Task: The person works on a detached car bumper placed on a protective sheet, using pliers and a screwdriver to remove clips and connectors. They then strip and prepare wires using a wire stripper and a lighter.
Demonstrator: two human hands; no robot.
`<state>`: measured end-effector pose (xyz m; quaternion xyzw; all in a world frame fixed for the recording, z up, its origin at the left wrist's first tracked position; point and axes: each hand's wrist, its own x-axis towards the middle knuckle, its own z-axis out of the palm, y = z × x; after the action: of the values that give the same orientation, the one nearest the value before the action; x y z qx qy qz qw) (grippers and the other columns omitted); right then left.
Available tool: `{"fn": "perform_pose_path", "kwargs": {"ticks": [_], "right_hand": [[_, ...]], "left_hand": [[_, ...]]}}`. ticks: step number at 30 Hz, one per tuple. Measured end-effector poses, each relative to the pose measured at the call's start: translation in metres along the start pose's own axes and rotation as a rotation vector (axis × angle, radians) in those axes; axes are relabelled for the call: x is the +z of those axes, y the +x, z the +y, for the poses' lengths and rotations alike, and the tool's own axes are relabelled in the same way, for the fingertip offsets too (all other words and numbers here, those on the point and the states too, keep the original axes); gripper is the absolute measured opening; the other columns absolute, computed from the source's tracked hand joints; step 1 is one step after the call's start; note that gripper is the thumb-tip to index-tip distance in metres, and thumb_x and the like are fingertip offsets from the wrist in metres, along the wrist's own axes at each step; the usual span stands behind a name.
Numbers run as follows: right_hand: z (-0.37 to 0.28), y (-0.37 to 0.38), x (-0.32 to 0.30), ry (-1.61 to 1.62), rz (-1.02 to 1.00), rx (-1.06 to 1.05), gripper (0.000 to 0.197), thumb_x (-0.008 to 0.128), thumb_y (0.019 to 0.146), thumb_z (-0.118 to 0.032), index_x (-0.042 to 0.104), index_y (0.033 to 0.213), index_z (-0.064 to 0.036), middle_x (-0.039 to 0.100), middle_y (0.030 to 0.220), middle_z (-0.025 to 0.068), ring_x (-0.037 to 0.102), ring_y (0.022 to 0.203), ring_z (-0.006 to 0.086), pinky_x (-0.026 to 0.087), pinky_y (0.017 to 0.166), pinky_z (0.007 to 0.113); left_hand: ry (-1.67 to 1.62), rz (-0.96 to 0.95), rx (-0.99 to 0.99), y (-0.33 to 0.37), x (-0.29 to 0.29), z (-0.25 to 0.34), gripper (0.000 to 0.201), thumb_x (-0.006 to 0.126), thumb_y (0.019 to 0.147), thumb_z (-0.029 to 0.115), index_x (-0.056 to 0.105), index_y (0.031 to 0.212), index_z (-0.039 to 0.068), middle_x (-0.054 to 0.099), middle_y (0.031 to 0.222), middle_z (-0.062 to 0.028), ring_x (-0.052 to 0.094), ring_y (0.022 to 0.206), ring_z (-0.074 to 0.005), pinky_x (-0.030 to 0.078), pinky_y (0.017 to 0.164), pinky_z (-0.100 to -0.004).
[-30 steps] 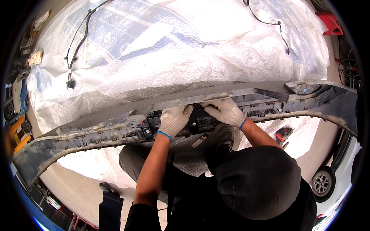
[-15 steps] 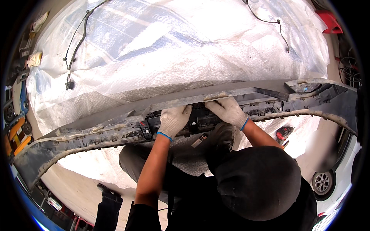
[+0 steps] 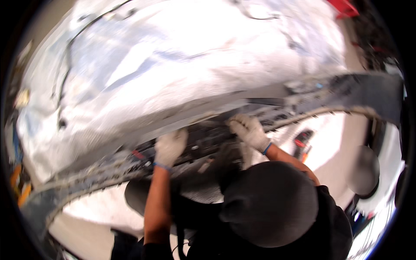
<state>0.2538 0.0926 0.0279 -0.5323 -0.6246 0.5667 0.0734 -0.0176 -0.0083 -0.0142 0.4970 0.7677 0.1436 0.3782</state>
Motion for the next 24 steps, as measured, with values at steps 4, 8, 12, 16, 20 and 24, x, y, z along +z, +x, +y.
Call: {"fn": "perform_pose_path", "kwargs": {"ticks": [4,8,12,16,20,24], "right_hand": [[0.063,-0.067,-0.052,-0.196,0.369,0.149,0.024,0.059,0.097,-0.024,0.066,0.09,-0.0024,0.066,0.079,0.0207,0.067,0.076,0.0397,0.052,0.068,0.046],[0.083,-0.107,-0.07,-0.26,0.423,0.262,0.02,0.059,0.095,-0.02,0.067,0.091,-0.0026,0.067,0.085,0.0191,0.067,0.083,0.0398,0.053,0.073,0.047],[0.042,-0.059,-0.033,-0.175,0.305,-0.187,0.017,0.061,0.093,-0.015,0.063,0.106,-0.0045,0.068,0.095,0.0178,0.067,0.089,0.0378,0.054,0.077,0.046],[-0.014,0.017,0.022,-0.152,-0.007,-0.23,0.029,0.058,0.095,-0.03,0.066,0.103,-0.0035,0.071,0.091,0.019,0.068,0.086,0.0377,0.054,0.078,0.046],[-0.046,0.049,0.044,-0.46,-0.195,-0.271,0.034,0.059,0.091,-0.035,0.068,0.095,-0.0024,0.07,0.079,0.0192,0.069,0.079,0.0379,0.054,0.075,0.048],[-0.027,0.051,0.061,-0.6,-0.164,-0.378,0.024,0.064,0.082,-0.027,0.067,0.086,-0.0033,0.069,0.076,0.0192,0.07,0.075,0.0367,0.055,0.073,0.05]], "left_hand": [[-0.186,0.016,0.069,-0.001,-0.013,0.019,0.027,0.055,0.097,0.019,0.07,0.113,0.003,0.073,0.099,-0.0164,0.069,0.095,-0.0241,0.051,0.087,-0.0336],[-0.263,-0.04,-0.045,0.007,-0.008,0.036,0.029,0.053,0.096,0.017,0.071,0.111,0.0,0.073,0.103,-0.0165,0.068,0.096,-0.0242,0.05,0.088,-0.0327],[-0.138,0.051,-0.014,0.004,0.0,0.017,0.029,0.056,0.093,0.015,0.072,0.113,0.003,0.074,0.105,-0.0146,0.069,0.099,-0.0247,0.051,0.091,-0.034],[0.032,0.021,-0.096,0.004,0.002,0.012,0.024,0.06,0.09,0.015,0.074,0.11,0.009,0.074,0.098,-0.0161,0.073,0.09,-0.0299,0.055,0.082,-0.0385],[0.168,0.178,-0.07,-0.003,-0.002,0.03,0.021,0.064,0.088,0.021,0.075,0.102,0.009,0.073,0.091,-0.0187,0.071,0.085,-0.0362,0.055,0.081,-0.0438],[0.416,0.286,0.011,-0.002,0.009,0.025,0.022,0.065,0.087,0.026,0.074,0.098,0.01,0.072,0.086,-0.0178,0.069,0.08,-0.0385,0.055,0.08,-0.0484]]}}
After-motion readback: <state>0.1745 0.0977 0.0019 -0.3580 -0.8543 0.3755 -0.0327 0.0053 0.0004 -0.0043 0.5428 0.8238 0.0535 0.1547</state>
